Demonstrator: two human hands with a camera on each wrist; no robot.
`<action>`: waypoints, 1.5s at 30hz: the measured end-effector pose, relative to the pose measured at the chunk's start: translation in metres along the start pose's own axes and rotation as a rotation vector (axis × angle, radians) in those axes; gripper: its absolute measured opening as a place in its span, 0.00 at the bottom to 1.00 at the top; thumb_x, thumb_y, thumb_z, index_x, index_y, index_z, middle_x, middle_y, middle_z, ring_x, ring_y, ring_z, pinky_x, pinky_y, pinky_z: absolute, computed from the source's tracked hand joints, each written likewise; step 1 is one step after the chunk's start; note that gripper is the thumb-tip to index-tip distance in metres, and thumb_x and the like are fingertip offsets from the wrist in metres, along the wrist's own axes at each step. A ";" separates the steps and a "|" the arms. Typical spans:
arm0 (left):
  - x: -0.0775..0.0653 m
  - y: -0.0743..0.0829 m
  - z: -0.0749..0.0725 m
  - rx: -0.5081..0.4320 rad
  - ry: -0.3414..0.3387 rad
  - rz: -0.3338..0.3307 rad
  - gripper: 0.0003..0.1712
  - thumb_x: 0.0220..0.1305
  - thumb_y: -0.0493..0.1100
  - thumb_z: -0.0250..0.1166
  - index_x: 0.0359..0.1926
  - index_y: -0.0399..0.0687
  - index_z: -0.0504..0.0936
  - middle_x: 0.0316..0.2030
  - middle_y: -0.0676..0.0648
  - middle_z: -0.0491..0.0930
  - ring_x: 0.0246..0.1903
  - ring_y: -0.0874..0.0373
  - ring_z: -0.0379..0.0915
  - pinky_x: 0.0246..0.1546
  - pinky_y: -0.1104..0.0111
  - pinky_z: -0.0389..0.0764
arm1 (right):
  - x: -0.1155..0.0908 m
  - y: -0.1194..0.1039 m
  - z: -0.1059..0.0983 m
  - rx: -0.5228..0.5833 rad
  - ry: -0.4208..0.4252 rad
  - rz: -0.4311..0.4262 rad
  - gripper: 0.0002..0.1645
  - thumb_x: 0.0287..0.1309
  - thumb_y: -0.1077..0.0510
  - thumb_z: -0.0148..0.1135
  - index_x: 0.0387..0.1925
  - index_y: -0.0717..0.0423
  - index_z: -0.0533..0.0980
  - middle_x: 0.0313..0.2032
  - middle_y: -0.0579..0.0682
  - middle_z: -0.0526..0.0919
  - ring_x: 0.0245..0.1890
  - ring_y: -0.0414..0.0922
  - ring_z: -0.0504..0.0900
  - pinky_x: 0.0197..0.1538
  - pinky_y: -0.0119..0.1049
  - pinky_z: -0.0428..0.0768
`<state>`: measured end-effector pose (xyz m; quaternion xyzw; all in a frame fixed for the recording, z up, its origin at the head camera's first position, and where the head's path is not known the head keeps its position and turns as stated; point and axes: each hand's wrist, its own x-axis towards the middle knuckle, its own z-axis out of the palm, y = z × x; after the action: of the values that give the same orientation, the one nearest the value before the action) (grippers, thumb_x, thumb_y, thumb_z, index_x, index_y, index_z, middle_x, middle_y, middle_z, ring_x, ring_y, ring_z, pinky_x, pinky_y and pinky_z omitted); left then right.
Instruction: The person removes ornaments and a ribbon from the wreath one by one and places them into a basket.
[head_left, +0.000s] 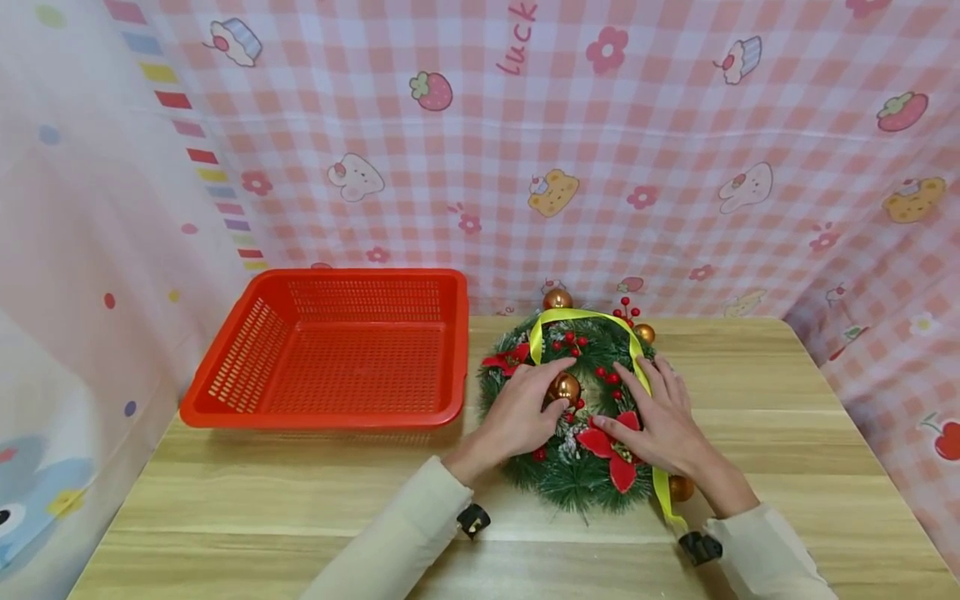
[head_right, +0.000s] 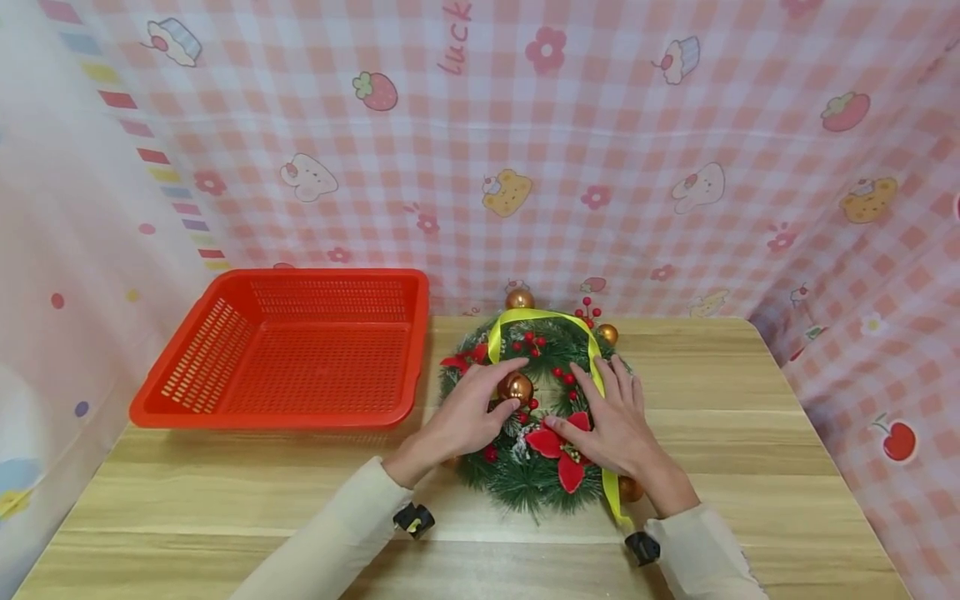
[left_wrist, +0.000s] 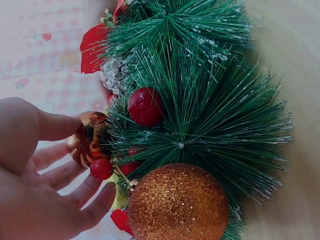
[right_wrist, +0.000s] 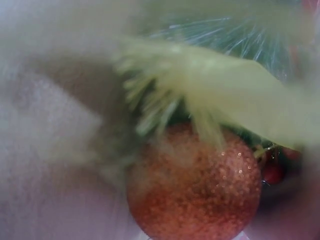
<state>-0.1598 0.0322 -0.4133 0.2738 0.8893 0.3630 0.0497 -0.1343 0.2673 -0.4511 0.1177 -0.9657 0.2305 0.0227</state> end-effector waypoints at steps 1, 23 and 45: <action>0.000 0.000 0.000 -0.003 0.001 -0.004 0.32 0.70 0.40 0.61 0.73 0.54 0.65 0.68 0.51 0.70 0.61 0.52 0.68 0.62 0.57 0.71 | 0.000 -0.001 0.000 0.002 0.000 -0.002 0.51 0.60 0.35 0.61 0.75 0.56 0.56 0.75 0.67 0.46 0.75 0.67 0.35 0.69 0.71 0.38; -0.010 -0.004 -0.015 -0.139 0.069 -0.118 0.30 0.71 0.45 0.61 0.72 0.60 0.66 0.61 0.51 0.74 0.57 0.53 0.69 0.53 0.60 0.77 | 0.004 -0.003 0.003 0.006 -0.022 0.001 0.52 0.61 0.34 0.60 0.76 0.56 0.54 0.75 0.68 0.45 0.75 0.67 0.35 0.69 0.70 0.37; -0.042 -0.010 -0.077 -0.285 0.261 -0.076 0.31 0.68 0.44 0.65 0.70 0.56 0.68 0.61 0.51 0.75 0.55 0.55 0.72 0.53 0.56 0.76 | 0.000 0.000 0.001 0.020 -0.018 -0.004 0.52 0.62 0.34 0.60 0.76 0.56 0.53 0.75 0.67 0.44 0.75 0.67 0.34 0.69 0.70 0.36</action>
<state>-0.1507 -0.0432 -0.3686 0.1808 0.8374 0.5156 -0.0139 -0.1342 0.2667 -0.4523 0.1221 -0.9633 0.2388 0.0131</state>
